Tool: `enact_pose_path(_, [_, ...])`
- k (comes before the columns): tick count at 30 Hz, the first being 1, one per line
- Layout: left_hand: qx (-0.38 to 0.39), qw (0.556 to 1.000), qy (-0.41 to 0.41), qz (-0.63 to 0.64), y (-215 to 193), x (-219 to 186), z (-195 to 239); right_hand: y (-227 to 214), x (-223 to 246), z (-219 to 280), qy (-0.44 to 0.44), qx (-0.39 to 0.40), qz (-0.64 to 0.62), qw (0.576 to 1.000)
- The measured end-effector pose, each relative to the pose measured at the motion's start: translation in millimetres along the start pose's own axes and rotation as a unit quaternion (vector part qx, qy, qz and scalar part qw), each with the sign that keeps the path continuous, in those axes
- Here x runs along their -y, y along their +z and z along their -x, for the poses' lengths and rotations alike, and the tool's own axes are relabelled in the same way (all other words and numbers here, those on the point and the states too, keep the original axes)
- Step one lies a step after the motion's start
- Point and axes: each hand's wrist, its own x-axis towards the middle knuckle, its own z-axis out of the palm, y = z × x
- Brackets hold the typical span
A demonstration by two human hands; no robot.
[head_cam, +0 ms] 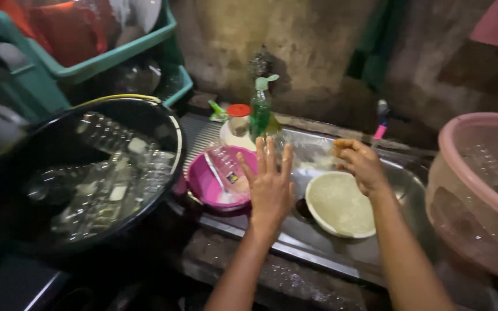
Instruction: The person washes multiple clear plastic bottles one by one under running water in a kitchen sink. They rinse the bottles, shake them, and place them into a pink colander. The person also handles a pink bowl and a white bowl during the process.
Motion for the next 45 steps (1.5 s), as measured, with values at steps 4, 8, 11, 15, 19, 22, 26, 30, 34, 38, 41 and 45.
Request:
enact_pose_path(4, [0.102,0.993,0.044,0.036,23,-42,-11,-48,-9,9,0.033,-0.006,0.030,0.999])
enact_pose_path(8, [0.311,0.929,-0.055,0.193,73,-76,-7,-82,-61,-5,0.044,-0.101,0.075,0.991])
enact_pose_path(11, [0.360,0.868,-0.192,0.283,123,-93,2,-115,-127,-16,0.073,-0.166,-0.066,0.981])
enact_pose_path(15, [0.344,0.815,-0.350,0.309,182,-100,12,-153,-225,-19,0.175,-0.231,-0.136,0.947])
enact_pose_path(19, [0.302,0.798,-0.444,0.275,209,-86,21,-165,-275,-17,0.285,-0.360,-0.128,0.879])
enact_pose_path(22, [0.272,0.849,-0.397,0.218,211,-76,36,-141,-268,-16,0.243,-0.327,-0.096,0.908])
enact_pose_path(26, [0.280,0.860,-0.366,0.220,216,-73,40,-109,-214,-8,0.235,-0.037,-0.232,0.943])
enact_pose_path(30, [0.281,0.836,-0.380,0.278,221,-70,39,-97,-186,-1,0.201,0.098,-0.304,0.926])
enact_pose_path(34, [0.322,0.823,-0.386,0.263,217,-62,36,-110,-211,-7,0.206,-0.209,-0.074,0.953])
enact_pose_path(38, [0.349,0.810,-0.395,0.259,210,-65,34,-125,-234,-8,0.207,-0.342,0.001,0.917])
enact_pose_path(41, [0.347,0.820,-0.382,0.248,211,-68,32,-118,-227,-3,0.216,-0.182,-0.149,0.948])
enact_pose_path(45, [0.333,0.844,-0.338,0.251,218,-73,40,-86,-195,-3,0.201,0.005,-0.270,0.942])
